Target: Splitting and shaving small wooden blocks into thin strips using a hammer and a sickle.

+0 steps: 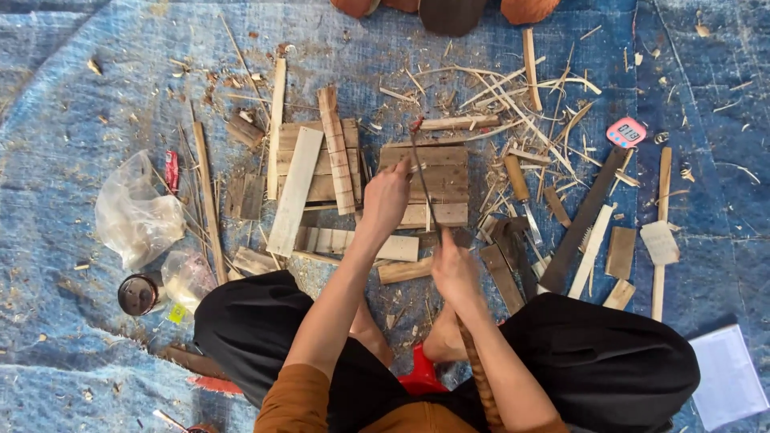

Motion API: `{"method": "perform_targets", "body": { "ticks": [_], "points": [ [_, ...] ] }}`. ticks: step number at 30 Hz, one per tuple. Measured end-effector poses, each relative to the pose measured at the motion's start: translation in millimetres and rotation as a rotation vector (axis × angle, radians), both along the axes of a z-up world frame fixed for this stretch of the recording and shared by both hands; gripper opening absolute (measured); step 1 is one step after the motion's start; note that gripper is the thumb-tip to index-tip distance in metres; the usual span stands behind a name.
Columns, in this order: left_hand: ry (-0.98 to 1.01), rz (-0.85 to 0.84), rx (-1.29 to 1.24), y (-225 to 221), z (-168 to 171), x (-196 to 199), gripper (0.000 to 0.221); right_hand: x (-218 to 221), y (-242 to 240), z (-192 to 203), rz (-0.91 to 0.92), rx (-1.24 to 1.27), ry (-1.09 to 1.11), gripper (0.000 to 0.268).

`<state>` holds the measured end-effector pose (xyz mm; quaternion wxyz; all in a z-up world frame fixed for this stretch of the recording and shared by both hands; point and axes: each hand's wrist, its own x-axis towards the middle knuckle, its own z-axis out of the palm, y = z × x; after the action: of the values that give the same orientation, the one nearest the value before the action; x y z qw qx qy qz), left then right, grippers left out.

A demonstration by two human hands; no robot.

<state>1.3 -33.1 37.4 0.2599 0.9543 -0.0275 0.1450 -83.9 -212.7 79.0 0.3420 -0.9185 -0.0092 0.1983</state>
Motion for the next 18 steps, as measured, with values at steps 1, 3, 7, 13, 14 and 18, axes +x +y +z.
{"method": "perform_targets", "body": {
  "ticks": [1, 3, 7, 13, 14, 18],
  "points": [
    [0.085, 0.050, 0.313, 2, -57, -3, 0.022, -1, -2, -47, 0.062, -0.075, 0.001, 0.041],
    [0.147, 0.115, 0.627, -1, -99, 4, 0.022, 9, -5, -99, 0.127, -0.147, -0.027, 0.038],
    [0.375, 0.100, 0.325, -16, -70, -12, 0.039, -2, -12, -92, 0.032, -0.095, 0.004, 0.032],
    [0.217, 0.056, -0.106, 1, 26, -4, 0.040, 6, -3, -18, -0.011, 0.031, 0.014, 0.025],
    [0.148, 0.059, -0.214, 1, 49, -7, 0.042, 6, 0, 15, -0.038, 0.030, 0.023, 0.026],
    [0.125, 0.097, -0.220, 8, 9, -8, 0.058, 8, -4, -35, -0.006, -0.043, -0.007, 0.022]
  ]
}}
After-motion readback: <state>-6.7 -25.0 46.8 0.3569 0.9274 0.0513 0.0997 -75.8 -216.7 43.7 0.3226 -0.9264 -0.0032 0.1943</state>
